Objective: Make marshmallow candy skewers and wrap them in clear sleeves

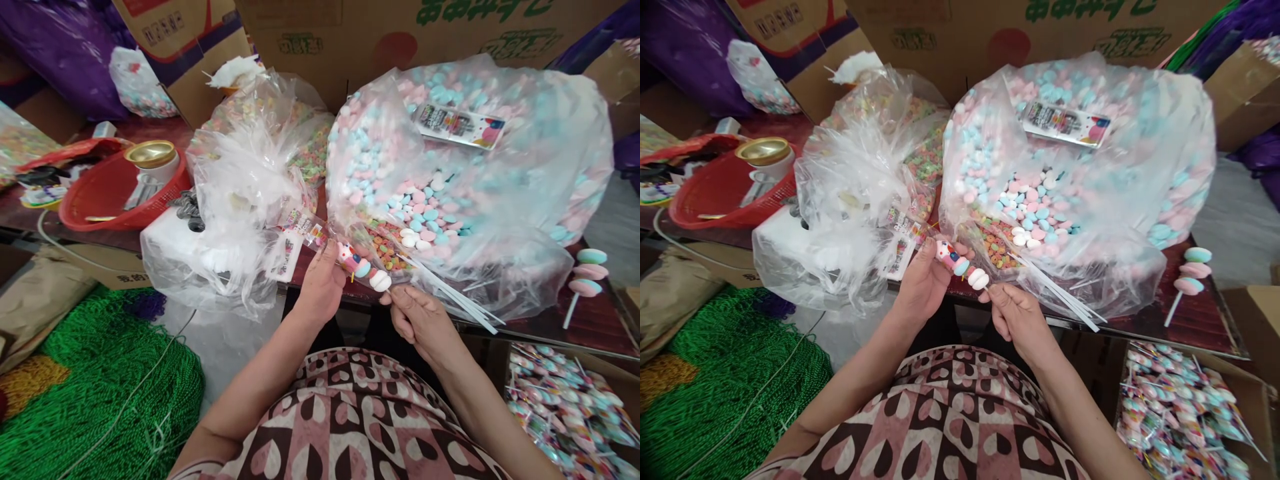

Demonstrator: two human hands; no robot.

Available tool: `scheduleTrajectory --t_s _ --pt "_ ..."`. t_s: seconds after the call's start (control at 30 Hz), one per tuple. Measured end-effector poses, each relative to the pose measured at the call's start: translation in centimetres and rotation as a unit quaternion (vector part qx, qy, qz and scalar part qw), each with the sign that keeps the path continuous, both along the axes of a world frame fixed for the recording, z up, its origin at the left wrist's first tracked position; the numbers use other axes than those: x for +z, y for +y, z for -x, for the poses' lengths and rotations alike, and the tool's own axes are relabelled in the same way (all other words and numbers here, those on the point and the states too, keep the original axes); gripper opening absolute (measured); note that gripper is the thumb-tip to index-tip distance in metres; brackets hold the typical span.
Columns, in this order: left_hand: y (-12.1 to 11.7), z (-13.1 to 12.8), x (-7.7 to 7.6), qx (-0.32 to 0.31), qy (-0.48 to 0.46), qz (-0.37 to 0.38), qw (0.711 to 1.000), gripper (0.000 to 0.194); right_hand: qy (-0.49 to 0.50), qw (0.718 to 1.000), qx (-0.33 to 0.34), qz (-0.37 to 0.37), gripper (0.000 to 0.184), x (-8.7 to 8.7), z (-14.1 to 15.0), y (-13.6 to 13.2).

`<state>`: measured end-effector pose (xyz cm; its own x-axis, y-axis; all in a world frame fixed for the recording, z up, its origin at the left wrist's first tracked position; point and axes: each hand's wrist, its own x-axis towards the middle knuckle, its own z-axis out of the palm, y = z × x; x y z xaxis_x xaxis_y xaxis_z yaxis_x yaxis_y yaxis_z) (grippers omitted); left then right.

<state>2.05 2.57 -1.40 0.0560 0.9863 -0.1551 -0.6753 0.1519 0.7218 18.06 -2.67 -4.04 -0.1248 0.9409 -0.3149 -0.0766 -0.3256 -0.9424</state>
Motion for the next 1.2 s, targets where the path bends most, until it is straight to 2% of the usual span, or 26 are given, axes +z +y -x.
scheduleTrajectory --t_s 0.1,0.33,0.53,0.7,0.87,1.03,1.1,1.2 --pt "0.0 0.1 0.0 0.002 0.004 0.004 1.0 0.025 0.058 0.997 0.013 0.04 0.039 -0.3 0.3 0.1" --pt "-0.5 -0.7 -0.4 -0.016 0.011 -0.006 1.0 0.027 -0.046 0.996 -0.042 -0.064 0.038 -0.9 0.8 0.3" --pt "-1.0 -1.2 -0.8 -0.041 -0.003 0.031 0.999 0.03 -0.03 0.999 -0.009 -0.038 0.04 -1.2 0.9 0.1" --pt "-0.3 -0.3 -1.0 -0.016 0.0 0.006 1.0 0.025 -0.042 0.997 0.003 -0.066 0.035 -1.5 0.5 0.0" --pt "-0.6 -0.6 -1.4 -0.032 0.001 0.011 0.999 0.025 -0.067 0.993 -0.036 -0.09 0.03 -2.2 0.8 -0.2" --pt "-0.5 0.1 -0.6 -0.067 -0.01 0.016 0.998 0.04 -0.034 0.993 -0.084 -0.074 0.03 -2.0 0.8 -0.1" --pt "0.0 0.8 -0.2 -0.054 -0.024 0.003 0.998 0.046 -0.038 0.993 -0.092 -0.069 0.029 -1.7 0.8 0.0" --pt "0.4 1.1 0.0 -0.016 -0.031 -0.007 0.999 0.037 -0.059 0.991 -0.087 -0.085 0.023 -1.5 1.0 -0.1"
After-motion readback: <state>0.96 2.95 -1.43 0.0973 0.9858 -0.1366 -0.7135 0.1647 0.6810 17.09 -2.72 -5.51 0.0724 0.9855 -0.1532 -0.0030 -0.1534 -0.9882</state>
